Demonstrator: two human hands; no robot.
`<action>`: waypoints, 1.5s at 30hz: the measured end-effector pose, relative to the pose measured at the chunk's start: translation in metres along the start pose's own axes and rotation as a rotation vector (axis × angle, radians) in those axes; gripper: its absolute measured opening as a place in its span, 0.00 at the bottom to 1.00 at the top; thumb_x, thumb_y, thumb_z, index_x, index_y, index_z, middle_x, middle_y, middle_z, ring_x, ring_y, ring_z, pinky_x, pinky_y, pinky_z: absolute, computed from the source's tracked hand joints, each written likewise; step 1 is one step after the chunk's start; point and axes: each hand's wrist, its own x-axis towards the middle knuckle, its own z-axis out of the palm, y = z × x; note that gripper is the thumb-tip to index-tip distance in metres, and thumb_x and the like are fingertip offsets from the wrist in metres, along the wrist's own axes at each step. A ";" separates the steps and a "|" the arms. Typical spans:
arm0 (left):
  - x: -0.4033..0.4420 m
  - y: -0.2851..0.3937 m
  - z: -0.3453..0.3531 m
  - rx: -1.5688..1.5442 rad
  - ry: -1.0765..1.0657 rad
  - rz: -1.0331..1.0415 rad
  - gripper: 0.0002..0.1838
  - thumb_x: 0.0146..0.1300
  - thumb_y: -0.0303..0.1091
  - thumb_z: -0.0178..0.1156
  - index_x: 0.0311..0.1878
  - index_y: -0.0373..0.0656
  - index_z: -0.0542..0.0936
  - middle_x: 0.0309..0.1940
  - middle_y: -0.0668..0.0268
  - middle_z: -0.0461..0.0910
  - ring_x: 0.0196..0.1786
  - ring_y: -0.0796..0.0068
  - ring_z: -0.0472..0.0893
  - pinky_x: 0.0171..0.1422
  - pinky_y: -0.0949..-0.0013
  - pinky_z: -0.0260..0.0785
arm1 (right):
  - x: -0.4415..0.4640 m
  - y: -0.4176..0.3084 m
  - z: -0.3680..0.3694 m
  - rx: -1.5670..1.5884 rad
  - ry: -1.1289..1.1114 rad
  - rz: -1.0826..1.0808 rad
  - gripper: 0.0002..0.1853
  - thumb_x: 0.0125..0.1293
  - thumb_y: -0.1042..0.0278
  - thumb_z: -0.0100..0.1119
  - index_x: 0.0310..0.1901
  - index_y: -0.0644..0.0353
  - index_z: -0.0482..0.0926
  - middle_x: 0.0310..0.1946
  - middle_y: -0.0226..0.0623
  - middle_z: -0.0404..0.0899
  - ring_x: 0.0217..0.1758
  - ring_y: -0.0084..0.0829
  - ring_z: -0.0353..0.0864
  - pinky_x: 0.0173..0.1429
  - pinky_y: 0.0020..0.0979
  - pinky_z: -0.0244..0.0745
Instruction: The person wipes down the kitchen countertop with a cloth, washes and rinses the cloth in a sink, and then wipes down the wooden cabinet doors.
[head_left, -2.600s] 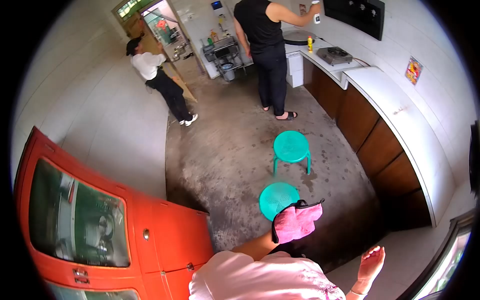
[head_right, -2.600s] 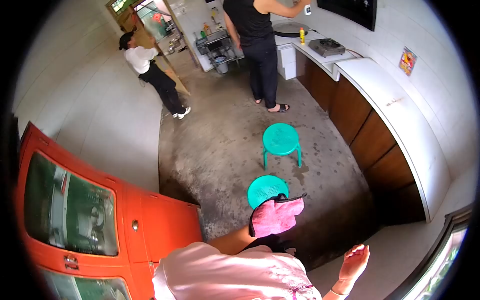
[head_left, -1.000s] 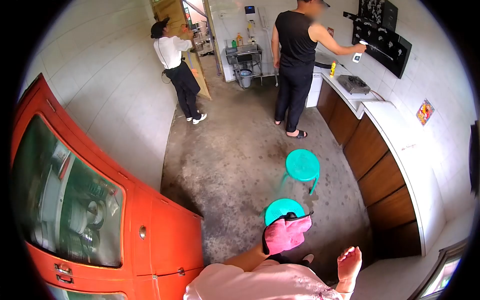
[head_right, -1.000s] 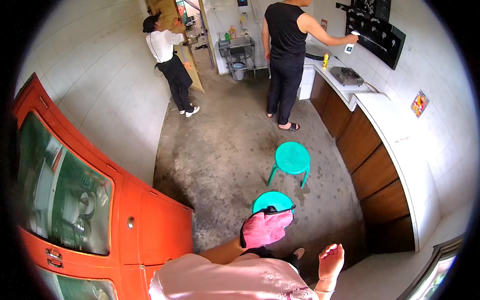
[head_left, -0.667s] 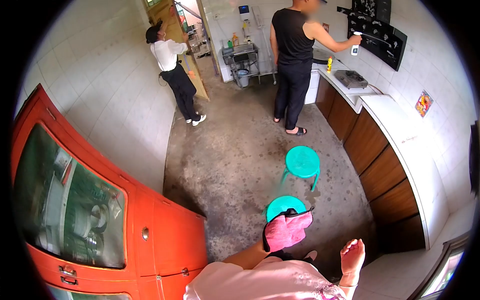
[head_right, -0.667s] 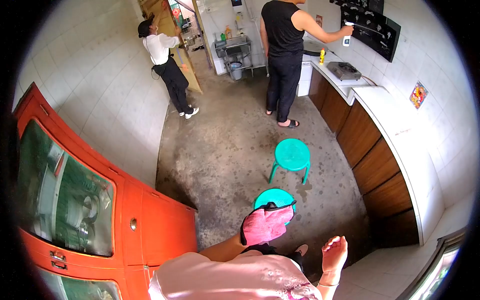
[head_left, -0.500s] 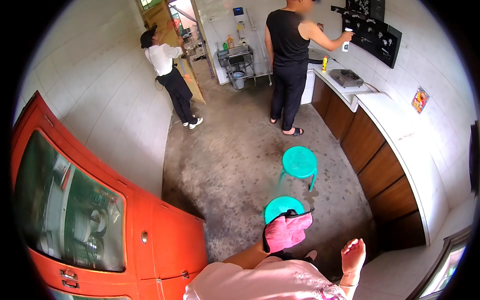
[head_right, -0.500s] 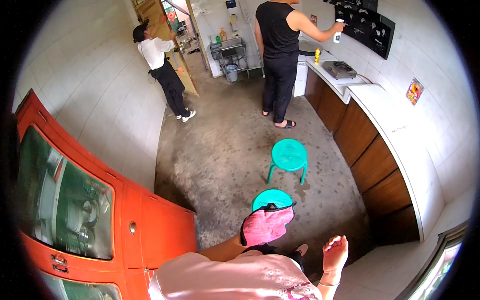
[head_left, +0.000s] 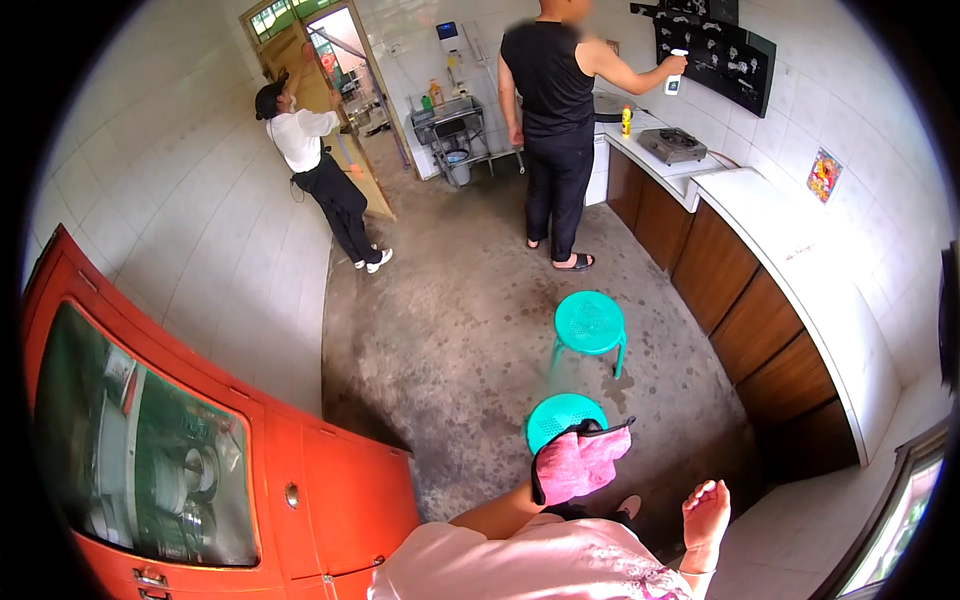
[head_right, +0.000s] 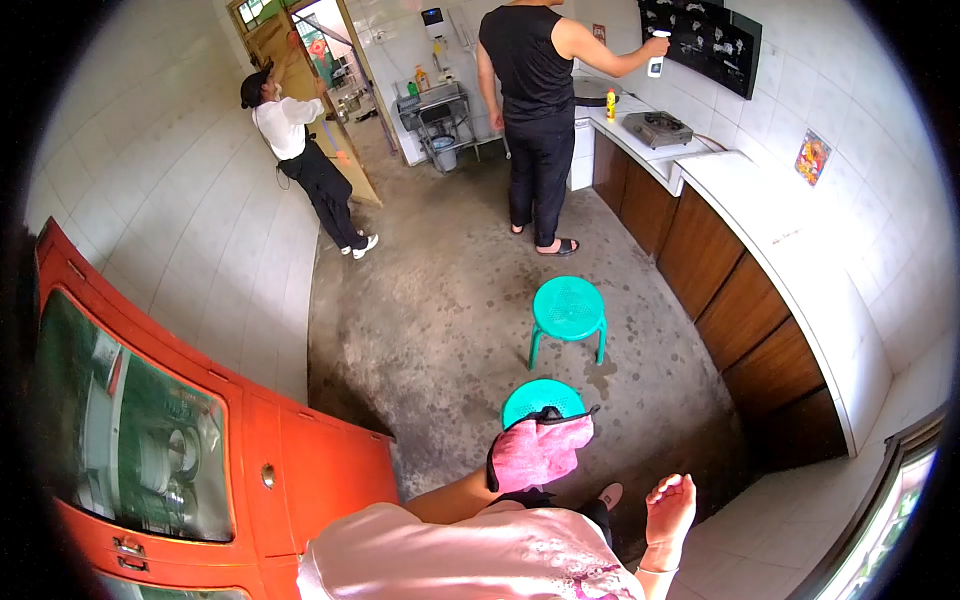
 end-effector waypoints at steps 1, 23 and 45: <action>0.000 0.001 0.001 0.007 0.013 -0.026 0.22 0.63 0.52 0.56 0.52 0.47 0.72 0.48 0.70 0.73 0.41 0.71 0.72 0.45 0.65 0.65 | 0.000 0.001 -0.001 0.004 -0.002 0.005 0.17 0.71 0.54 0.46 0.27 0.50 0.74 0.21 0.24 0.73 0.24 0.21 0.70 0.31 0.24 0.67; -0.026 0.012 -0.009 0.030 -0.032 0.074 0.30 0.70 0.57 0.40 0.67 0.47 0.66 0.64 0.69 0.68 0.56 0.72 0.71 0.55 0.68 0.63 | 0.014 0.015 0.029 -0.050 -0.003 0.049 0.18 0.71 0.52 0.46 0.24 0.50 0.73 0.20 0.25 0.73 0.22 0.23 0.69 0.30 0.25 0.64; -0.024 0.015 0.011 -0.149 0.040 0.014 0.24 0.67 0.54 0.49 0.58 0.48 0.71 0.59 0.70 0.70 0.56 0.76 0.69 0.54 0.70 0.63 | 0.018 0.020 0.026 -0.024 0.014 0.092 0.18 0.71 0.53 0.45 0.25 0.52 0.74 0.20 0.28 0.73 0.22 0.24 0.69 0.30 0.26 0.65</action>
